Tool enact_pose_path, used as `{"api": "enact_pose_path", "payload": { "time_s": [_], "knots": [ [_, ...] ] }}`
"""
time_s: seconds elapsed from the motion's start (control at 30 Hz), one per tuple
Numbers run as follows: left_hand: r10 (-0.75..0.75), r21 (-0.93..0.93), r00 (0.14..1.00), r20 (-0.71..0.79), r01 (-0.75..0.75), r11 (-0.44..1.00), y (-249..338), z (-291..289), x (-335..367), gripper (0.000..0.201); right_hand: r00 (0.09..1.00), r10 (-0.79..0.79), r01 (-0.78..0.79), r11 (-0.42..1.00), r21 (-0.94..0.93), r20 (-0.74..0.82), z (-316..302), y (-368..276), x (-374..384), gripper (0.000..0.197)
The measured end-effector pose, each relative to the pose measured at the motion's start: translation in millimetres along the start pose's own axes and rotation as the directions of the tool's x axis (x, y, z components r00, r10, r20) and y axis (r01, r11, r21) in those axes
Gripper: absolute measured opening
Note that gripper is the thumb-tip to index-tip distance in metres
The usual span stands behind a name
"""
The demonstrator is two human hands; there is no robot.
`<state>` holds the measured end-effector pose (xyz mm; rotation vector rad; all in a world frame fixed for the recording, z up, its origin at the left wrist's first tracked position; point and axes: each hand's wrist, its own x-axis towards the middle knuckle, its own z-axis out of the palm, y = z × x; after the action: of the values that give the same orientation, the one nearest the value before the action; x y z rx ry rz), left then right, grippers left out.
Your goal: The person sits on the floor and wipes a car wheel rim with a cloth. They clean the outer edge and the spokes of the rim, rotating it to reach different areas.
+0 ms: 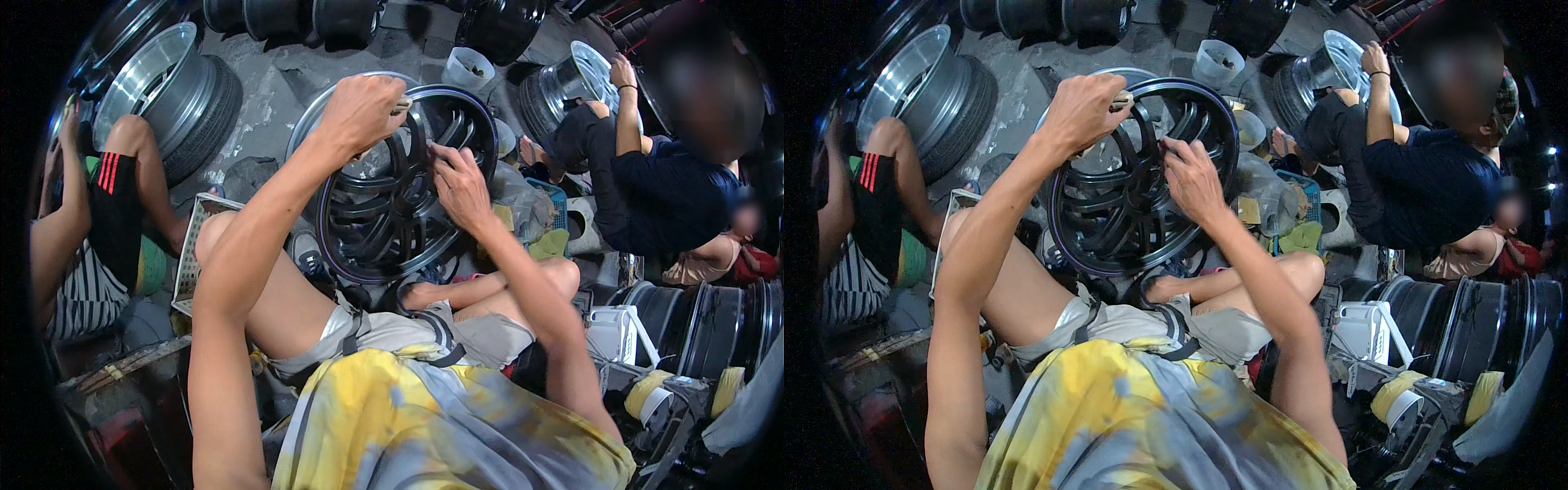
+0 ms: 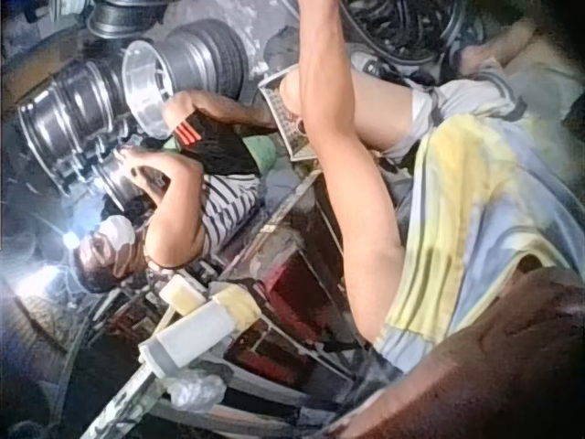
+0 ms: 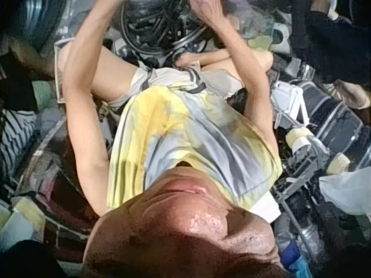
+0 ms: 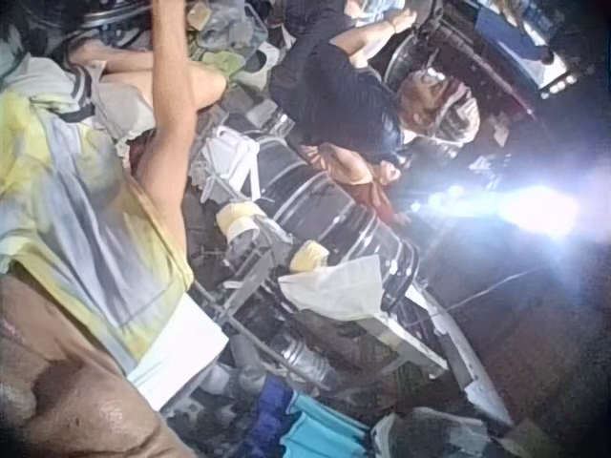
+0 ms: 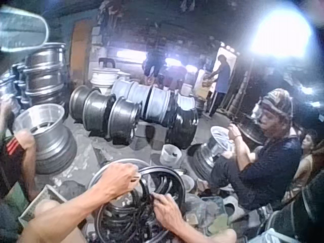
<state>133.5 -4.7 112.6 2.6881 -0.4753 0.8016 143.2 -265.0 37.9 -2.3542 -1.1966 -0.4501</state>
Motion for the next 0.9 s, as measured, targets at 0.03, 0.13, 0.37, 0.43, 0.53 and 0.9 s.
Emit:
{"api": "enact_pose_path", "payload": {
  "time_s": [0.03,0.13,0.37,0.43,0.53,0.9],
  "knots": [
    [0.002,-0.003,1.000,-0.003,-0.002,1.000,-0.2,-0.5,-0.6,0.029,0.982,0.161,-0.144,0.977,0.159,-0.102,11.7,-16.3,-11.5,0.026],
    [-0.024,0.014,0.999,0.048,0.023,1.000,1.5,-1.9,-2.8,0.036,0.834,0.532,-0.359,0.725,0.588,-0.146,31.0,-41.3,-8.9,0.027],
    [-0.023,0.030,1.000,0.020,0.022,0.999,5.6,-4.9,-3.0,0.049,0.845,0.481,-0.284,0.772,0.569,-0.232,19.3,-44.3,54.6,0.025],
    [-0.042,0.054,0.999,0.024,0.041,0.998,2.7,-6.2,-4.7,0.048,0.831,0.545,-0.412,0.738,0.535,-0.111,13.9,-48.4,26.2,0.025],
    [-0.062,0.016,0.997,0.049,0.061,0.998,-2.3,-6.8,-8.0,0.038,0.901,0.413,-0.340,0.863,0.373,-0.135,7.3,-30.4,-23.9,0.022],
    [-0.129,0.152,0.979,0.159,0.105,0.983,5.7,-13.0,-3.5,0.025,0.991,-0.115,0.132,0.899,-0.418,0.066,-32.6,58.9,20.0,0.034]
  ]
}}
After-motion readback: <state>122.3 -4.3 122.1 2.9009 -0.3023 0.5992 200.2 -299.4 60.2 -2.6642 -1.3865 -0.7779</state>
